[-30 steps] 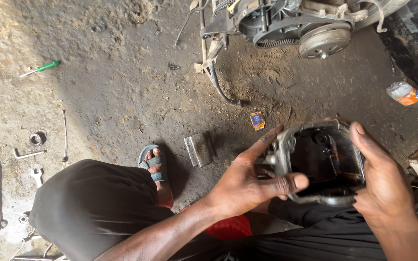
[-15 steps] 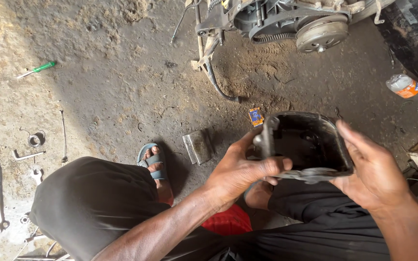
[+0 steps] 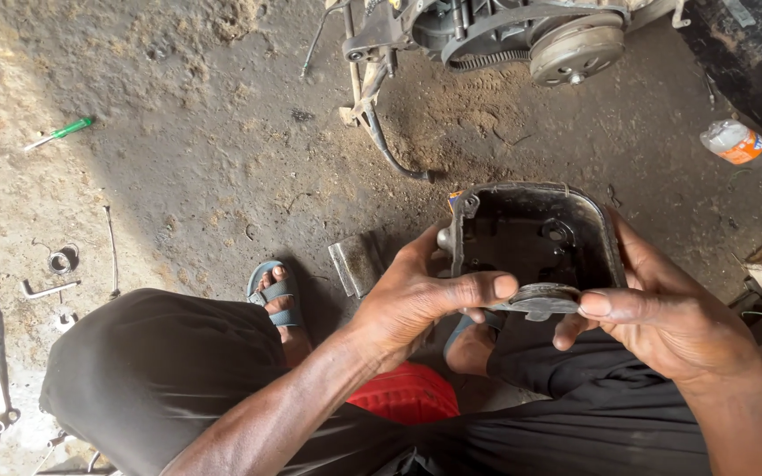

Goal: The recorder is cleaning and inspecting internal engine components of a motorcycle using a screwdriver and a brush.

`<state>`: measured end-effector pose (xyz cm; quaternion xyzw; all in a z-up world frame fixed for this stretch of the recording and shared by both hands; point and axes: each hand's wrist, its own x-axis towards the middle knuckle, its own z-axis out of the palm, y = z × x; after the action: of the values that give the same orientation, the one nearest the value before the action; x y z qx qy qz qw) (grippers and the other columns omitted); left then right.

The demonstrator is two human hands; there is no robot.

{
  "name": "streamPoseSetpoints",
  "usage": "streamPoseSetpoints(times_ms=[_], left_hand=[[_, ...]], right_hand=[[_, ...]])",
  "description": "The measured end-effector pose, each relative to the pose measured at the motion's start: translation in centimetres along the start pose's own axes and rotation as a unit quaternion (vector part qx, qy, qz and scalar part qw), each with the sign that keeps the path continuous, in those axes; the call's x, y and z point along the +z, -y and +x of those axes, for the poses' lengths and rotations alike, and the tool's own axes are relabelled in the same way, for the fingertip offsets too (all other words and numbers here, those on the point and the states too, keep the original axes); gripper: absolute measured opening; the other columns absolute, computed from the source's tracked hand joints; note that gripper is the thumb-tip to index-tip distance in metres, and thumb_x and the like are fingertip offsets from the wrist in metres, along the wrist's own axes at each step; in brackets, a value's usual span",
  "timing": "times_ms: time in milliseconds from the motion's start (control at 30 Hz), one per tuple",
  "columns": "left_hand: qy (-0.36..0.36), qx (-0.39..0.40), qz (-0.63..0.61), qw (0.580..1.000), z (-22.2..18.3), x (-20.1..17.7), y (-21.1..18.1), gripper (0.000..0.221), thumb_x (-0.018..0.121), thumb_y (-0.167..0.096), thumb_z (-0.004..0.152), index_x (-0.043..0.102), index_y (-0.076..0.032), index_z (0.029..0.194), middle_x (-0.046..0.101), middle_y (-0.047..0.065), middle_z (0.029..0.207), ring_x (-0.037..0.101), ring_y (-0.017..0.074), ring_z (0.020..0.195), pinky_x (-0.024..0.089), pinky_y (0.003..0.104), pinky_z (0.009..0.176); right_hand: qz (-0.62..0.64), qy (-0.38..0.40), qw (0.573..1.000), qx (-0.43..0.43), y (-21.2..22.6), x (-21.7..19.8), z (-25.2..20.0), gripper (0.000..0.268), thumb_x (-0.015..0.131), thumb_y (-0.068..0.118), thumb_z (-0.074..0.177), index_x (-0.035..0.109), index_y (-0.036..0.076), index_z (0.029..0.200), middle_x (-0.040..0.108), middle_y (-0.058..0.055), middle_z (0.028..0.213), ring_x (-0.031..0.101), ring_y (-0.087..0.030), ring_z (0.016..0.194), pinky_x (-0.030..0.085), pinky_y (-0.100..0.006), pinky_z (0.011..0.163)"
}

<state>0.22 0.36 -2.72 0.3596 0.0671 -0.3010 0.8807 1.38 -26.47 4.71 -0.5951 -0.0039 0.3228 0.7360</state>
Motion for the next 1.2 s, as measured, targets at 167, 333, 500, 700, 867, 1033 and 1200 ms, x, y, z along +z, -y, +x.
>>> streamPoseSetpoints(times_ms=[167,333,500,700,867,1033,1200], left_hand=[[0.012,0.015,-0.016,1.0,0.3,-0.1,0.4,0.133,0.091,-0.025,0.07,0.001,0.01,0.161,0.071,0.019,0.113,0.074,0.024,0.096,0.064,0.034,0.076],[-0.018,0.0,0.011,1.0,0.3,0.2,0.3,0.132,0.092,-0.021,0.068,0.001,0.012,0.157,0.072,0.016,0.103,0.073,0.0236,0.089,0.06,0.034,0.068],[0.012,0.034,0.009,0.999,0.1,-0.4,0.5,0.124,0.092,-0.022,0.075,0.009,0.017,0.159,0.073,0.02,0.103,0.072,0.0228,0.091,0.061,0.035,0.083],[0.02,0.01,0.006,1.0,-0.4,-1.3,-0.5,0.129,0.088,-0.027,0.07,0.002,0.001,0.161,0.076,0.017,0.105,0.075,0.0234,0.099,0.059,0.038,0.093],[0.005,0.015,-0.068,0.998,-0.4,-1.3,-1.5,0.109,0.082,-0.03,0.08,0.016,-0.003,0.162,0.07,0.014,0.117,0.068,0.0194,0.11,0.051,0.033,0.102],[0.023,0.004,-0.035,0.999,-1.2,-0.1,-3.2,0.064,0.069,-0.036,0.094,0.055,0.003,0.142,0.069,0.008,0.12,0.067,0.0133,0.108,0.055,0.032,0.094],[0.042,0.044,-0.017,0.998,-1.5,-0.4,-3.0,0.058,0.066,-0.032,0.1,0.055,0.001,0.147,0.068,0.006,0.122,0.062,0.0113,0.105,0.052,0.029,0.085]], right_hand=[[-0.015,-0.001,1.0,0.003,0.5,1.1,0.2,0.098,0.069,0.014,0.086,0.016,-0.002,0.167,0.054,-0.031,0.145,0.063,-0.036,0.123,0.064,-0.056,0.08],[-0.012,0.005,1.0,-0.012,0.0,1.2,0.1,0.097,0.071,0.017,0.083,0.021,-0.006,0.164,0.057,-0.03,0.136,0.064,-0.035,0.118,0.061,-0.056,0.086],[0.006,-0.021,1.0,-0.004,-0.7,1.0,0.2,0.094,0.072,0.016,0.082,0.027,-0.008,0.162,0.059,-0.03,0.133,0.065,-0.035,0.115,0.06,-0.054,0.082],[0.014,0.02,0.999,-0.043,0.6,1.7,-0.4,0.095,0.059,0.012,0.087,0.012,0.0,0.169,0.041,-0.028,0.155,0.051,-0.038,0.134,0.047,-0.059,0.102],[0.146,0.126,0.978,-0.082,1.9,2.4,-0.6,0.085,0.046,0.014,0.095,0.003,-0.003,0.167,0.025,-0.028,0.169,0.028,-0.037,0.155,0.022,-0.056,0.123],[0.057,0.011,0.996,-0.067,0.6,1.6,-0.7,0.078,0.043,0.018,0.098,0.014,-0.005,0.167,0.034,-0.024,0.167,0.033,-0.032,0.155,0.028,-0.05,0.121],[-0.047,-0.113,0.992,-0.037,-0.1,1.5,-0.2,0.07,0.046,0.013,0.098,0.028,-0.006,0.163,0.046,-0.021,0.156,0.038,-0.025,0.147,0.027,-0.041,0.115]])
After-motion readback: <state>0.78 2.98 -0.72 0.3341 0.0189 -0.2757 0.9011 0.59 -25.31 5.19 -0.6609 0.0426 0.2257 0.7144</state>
